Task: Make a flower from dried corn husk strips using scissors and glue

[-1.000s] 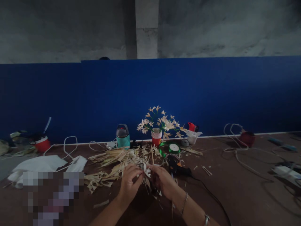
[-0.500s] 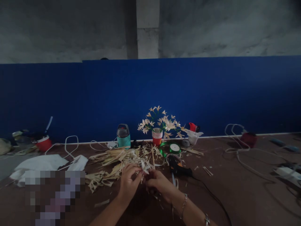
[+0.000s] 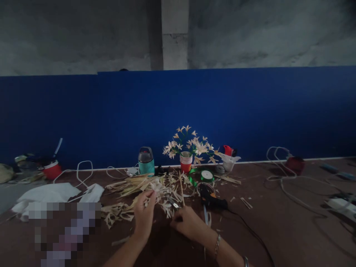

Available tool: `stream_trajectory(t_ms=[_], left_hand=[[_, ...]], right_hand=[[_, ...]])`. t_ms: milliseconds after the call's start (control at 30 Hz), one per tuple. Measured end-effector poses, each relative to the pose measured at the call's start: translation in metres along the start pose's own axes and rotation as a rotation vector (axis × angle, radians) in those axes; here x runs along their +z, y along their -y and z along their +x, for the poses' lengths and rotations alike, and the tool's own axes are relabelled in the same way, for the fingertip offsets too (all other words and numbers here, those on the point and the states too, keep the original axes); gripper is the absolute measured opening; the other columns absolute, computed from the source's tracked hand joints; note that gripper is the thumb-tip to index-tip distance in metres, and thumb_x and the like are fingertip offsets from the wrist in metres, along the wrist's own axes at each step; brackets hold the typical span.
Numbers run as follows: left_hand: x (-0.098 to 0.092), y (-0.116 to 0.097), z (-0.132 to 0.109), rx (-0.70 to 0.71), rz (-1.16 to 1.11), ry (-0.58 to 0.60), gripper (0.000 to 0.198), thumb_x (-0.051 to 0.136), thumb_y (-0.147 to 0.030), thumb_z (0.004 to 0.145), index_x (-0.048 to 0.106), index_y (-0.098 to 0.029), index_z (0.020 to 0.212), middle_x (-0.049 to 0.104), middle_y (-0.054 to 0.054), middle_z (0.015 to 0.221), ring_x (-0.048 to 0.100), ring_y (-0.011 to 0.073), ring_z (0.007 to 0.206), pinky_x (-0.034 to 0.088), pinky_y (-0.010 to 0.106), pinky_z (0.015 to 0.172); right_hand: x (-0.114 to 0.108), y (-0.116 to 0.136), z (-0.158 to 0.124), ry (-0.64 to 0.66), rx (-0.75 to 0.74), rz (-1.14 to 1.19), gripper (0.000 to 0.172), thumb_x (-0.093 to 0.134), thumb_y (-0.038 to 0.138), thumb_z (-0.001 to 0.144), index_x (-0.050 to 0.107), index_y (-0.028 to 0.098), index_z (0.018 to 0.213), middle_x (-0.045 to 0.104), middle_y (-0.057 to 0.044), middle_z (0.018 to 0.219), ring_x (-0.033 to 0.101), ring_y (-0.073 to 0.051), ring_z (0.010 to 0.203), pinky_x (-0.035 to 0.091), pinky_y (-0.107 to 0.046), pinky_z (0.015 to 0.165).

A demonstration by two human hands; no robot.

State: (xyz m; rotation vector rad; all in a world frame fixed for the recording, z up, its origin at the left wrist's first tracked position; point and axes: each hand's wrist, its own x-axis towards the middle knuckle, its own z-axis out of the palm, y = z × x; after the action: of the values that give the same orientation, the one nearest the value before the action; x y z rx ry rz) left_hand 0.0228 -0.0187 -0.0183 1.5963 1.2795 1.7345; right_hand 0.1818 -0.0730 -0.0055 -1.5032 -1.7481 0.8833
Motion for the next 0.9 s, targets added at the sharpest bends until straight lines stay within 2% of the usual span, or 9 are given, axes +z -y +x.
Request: stream_trajectory(t_ms=[100,167,233,300,367,500,600,767,900], left_hand=[[-0.002,0.01,0.006,-0.191,-0.059,-0.106,0.033,0.06,-0.042,0.072,0.066,-0.012,0.086,0.067,0.005,0.074,0.061,0.0202,0.07,0.047,0.03,0.066],[-0.002,0.011,0.007,-0.13,-0.03,-0.062,0.032,0.06,-0.042,0.072,0.066,-0.013,0.083,0.067,0.005,0.076,0.061,0.0205,0.072,0.046,0.031,0.068],[-0.001,0.006,0.004,0.039,0.035,0.031,0.023,0.06,-0.038,0.073,0.066,-0.016,0.076,0.066,0.005,0.076,0.06,0.0206,0.075,0.046,0.033,0.072],[0.001,-0.001,0.0,0.214,0.095,0.113,0.017,0.059,-0.034,0.074,0.065,-0.018,0.07,0.065,0.004,0.073,0.059,0.0202,0.074,0.045,0.034,0.073],[0.003,-0.007,-0.006,0.334,0.143,0.185,0.016,0.058,-0.032,0.075,0.064,-0.02,0.067,0.065,0.003,0.069,0.058,0.0196,0.071,0.044,0.034,0.071],[0.007,-0.011,-0.012,0.415,0.161,0.288,0.016,0.058,-0.032,0.077,0.066,-0.021,0.068,0.066,0.004,0.07,0.058,0.0198,0.072,0.044,0.034,0.07],[0.009,-0.01,-0.014,0.368,0.08,0.345,0.015,0.059,-0.031,0.077,0.067,-0.019,0.072,0.066,0.005,0.072,0.059,0.0195,0.073,0.046,0.033,0.07],[0.011,-0.007,-0.013,0.134,-0.065,0.529,0.019,0.058,-0.033,0.077,0.069,-0.017,0.074,0.066,0.006,0.073,0.061,0.0176,0.071,0.048,0.027,0.064],[0.012,-0.005,-0.012,0.057,-0.059,0.565,0.018,0.062,-0.033,0.071,0.069,-0.016,0.067,0.066,0.005,0.07,0.06,0.0174,0.069,0.047,0.026,0.063]], right_hand=[[0.002,-0.002,-0.001,-0.009,-0.049,-0.107,0.013,0.06,0.015,0.059,0.071,0.016,0.065,0.06,0.002,0.052,0.048,-0.012,0.051,0.031,-0.022,0.05],[0.002,-0.001,0.0,-0.007,-0.024,-0.018,0.029,0.065,0.019,0.058,0.07,0.017,0.086,0.059,0.003,0.055,0.048,-0.012,0.052,0.031,-0.021,0.048],[0.002,0.002,0.0,-0.007,0.016,0.156,0.04,0.066,0.022,0.058,0.065,0.016,0.098,0.058,0.003,0.058,0.048,-0.01,0.052,0.031,-0.019,0.046],[0.001,0.008,0.001,0.001,0.053,0.367,0.031,0.062,0.028,0.065,0.063,0.014,0.092,0.057,0.003,0.059,0.045,-0.008,0.048,0.03,-0.019,0.043],[0.001,0.014,0.002,-0.004,0.077,0.535,0.026,0.058,0.04,0.07,0.061,0.015,0.076,0.056,0.003,0.057,0.04,-0.006,0.041,0.027,-0.019,0.04],[0.001,0.017,0.004,-0.116,0.113,0.667,0.034,0.058,0.048,0.067,0.049,0.017,0.056,0.049,0.005,0.048,0.034,-0.004,0.037,0.024,-0.019,0.038],[-0.001,0.013,0.006,-0.141,0.154,0.656,0.028,0.056,0.042,0.066,0.047,0.018,0.054,0.043,0.008,0.044,0.031,-0.004,0.037,0.022,-0.019,0.038],[-0.008,0.009,0.007,-0.083,0.197,0.593,0.02,0.049,0.035,0.067,0.047,0.018,0.055,0.046,0.007,0.046,0.034,-0.005,0.034,0.021,-0.019,0.036],[-0.006,0.007,0.008,-0.071,0.215,0.478,0.021,0.044,0.032,0.07,0.045,0.019,0.054,0.045,0.006,0.047,0.034,-0.005,0.034,0.023,-0.019,0.036]])
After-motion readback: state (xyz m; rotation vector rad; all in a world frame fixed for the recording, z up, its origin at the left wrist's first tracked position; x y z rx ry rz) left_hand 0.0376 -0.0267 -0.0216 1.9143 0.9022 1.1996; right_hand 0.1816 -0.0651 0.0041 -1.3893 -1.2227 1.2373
